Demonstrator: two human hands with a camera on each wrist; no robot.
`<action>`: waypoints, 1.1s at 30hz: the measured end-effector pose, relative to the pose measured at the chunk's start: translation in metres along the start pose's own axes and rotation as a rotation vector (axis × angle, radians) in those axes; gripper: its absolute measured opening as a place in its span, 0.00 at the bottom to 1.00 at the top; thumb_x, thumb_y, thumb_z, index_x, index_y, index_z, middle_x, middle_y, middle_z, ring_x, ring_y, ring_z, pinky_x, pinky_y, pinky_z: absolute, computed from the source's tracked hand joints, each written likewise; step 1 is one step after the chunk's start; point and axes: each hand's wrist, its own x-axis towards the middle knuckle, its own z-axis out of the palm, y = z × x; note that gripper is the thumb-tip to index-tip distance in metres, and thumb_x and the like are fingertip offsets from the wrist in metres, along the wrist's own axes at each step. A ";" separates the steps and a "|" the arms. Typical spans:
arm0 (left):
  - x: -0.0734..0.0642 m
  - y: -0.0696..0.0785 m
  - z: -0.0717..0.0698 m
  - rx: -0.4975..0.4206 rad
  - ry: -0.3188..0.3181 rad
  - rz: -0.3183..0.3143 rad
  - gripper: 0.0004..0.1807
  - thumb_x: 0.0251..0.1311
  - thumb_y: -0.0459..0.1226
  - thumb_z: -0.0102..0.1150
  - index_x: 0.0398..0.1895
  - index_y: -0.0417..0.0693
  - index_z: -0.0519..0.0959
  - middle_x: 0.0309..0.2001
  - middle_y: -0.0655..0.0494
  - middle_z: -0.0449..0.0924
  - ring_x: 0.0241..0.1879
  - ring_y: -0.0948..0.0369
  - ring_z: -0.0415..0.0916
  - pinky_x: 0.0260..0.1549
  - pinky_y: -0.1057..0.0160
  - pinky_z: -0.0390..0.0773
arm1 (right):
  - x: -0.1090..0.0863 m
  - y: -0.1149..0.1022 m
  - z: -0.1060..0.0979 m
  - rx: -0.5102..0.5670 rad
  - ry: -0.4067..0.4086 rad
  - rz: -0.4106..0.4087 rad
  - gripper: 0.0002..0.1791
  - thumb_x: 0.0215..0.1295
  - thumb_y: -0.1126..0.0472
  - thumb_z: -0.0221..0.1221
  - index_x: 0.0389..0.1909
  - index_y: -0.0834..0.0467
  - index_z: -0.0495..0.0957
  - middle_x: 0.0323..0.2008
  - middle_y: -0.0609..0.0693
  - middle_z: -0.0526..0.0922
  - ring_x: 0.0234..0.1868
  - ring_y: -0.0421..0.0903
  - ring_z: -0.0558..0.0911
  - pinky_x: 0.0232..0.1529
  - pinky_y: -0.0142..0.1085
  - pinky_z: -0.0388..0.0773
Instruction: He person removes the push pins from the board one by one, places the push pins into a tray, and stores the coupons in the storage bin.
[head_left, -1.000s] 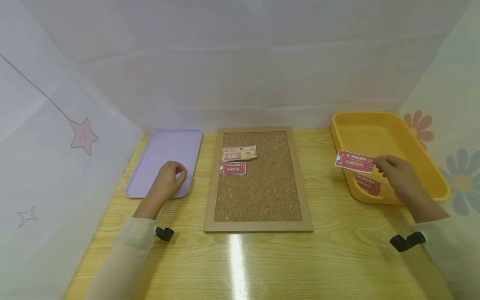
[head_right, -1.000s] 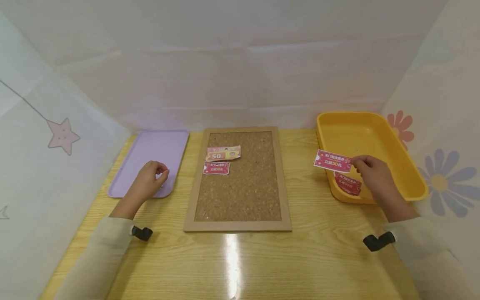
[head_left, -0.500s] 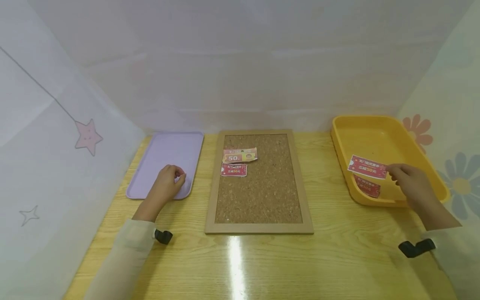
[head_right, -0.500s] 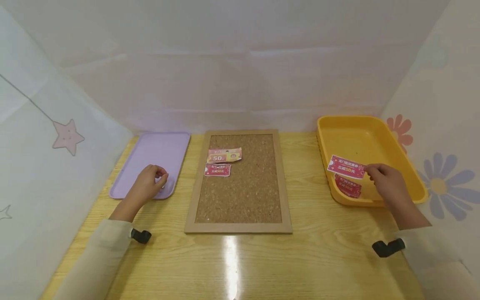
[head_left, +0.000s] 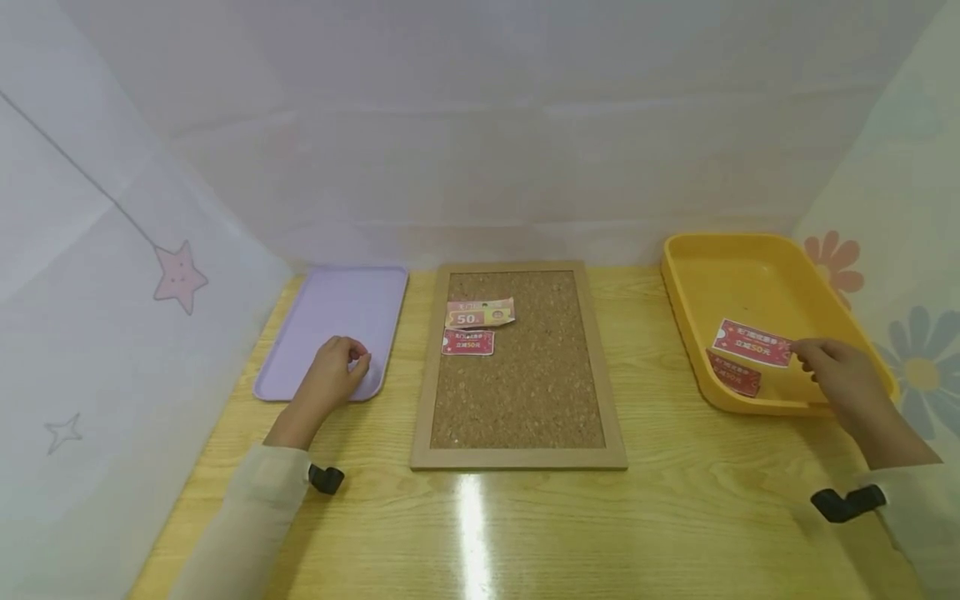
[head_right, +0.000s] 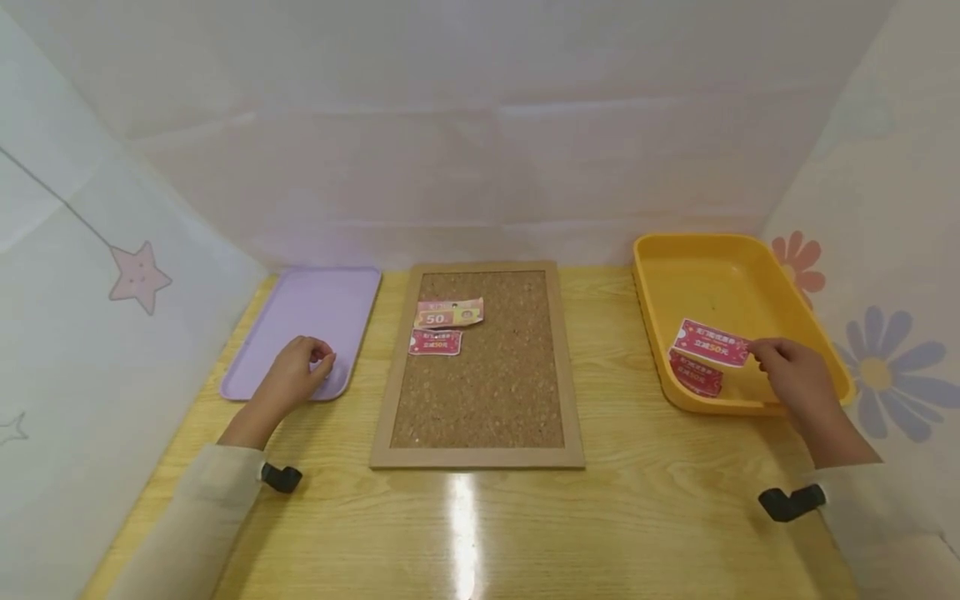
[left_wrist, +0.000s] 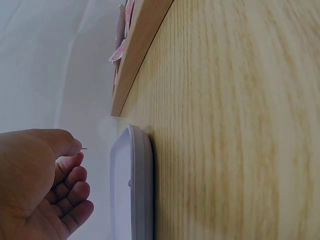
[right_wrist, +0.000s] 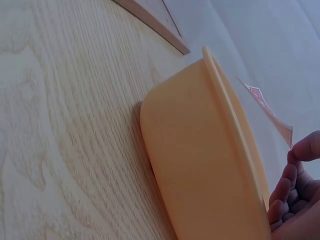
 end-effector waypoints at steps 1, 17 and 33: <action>-0.001 0.000 0.000 0.000 -0.004 -0.004 0.12 0.69 0.38 0.51 0.41 0.34 0.76 0.40 0.42 0.73 0.42 0.48 0.71 0.42 0.49 0.73 | 0.000 0.001 0.000 -0.004 -0.001 -0.001 0.34 0.73 0.38 0.42 0.59 0.65 0.67 0.52 0.62 0.65 0.48 0.58 0.65 0.37 0.40 0.70; -0.008 -0.005 0.001 0.015 -0.042 -0.029 0.12 0.69 0.37 0.52 0.41 0.33 0.76 0.40 0.41 0.73 0.42 0.47 0.72 0.43 0.48 0.74 | -0.003 0.005 -0.002 -0.109 0.024 -0.038 0.35 0.73 0.39 0.43 0.58 0.68 0.69 0.53 0.65 0.68 0.47 0.58 0.67 0.31 0.38 0.70; -0.005 -0.012 0.002 0.057 -0.064 -0.017 0.09 0.66 0.35 0.54 0.38 0.34 0.76 0.37 0.43 0.74 0.39 0.48 0.72 0.42 0.48 0.73 | -0.005 0.005 0.003 -0.181 0.054 -0.064 0.37 0.72 0.38 0.44 0.60 0.69 0.69 0.58 0.71 0.69 0.48 0.63 0.71 0.27 0.37 0.75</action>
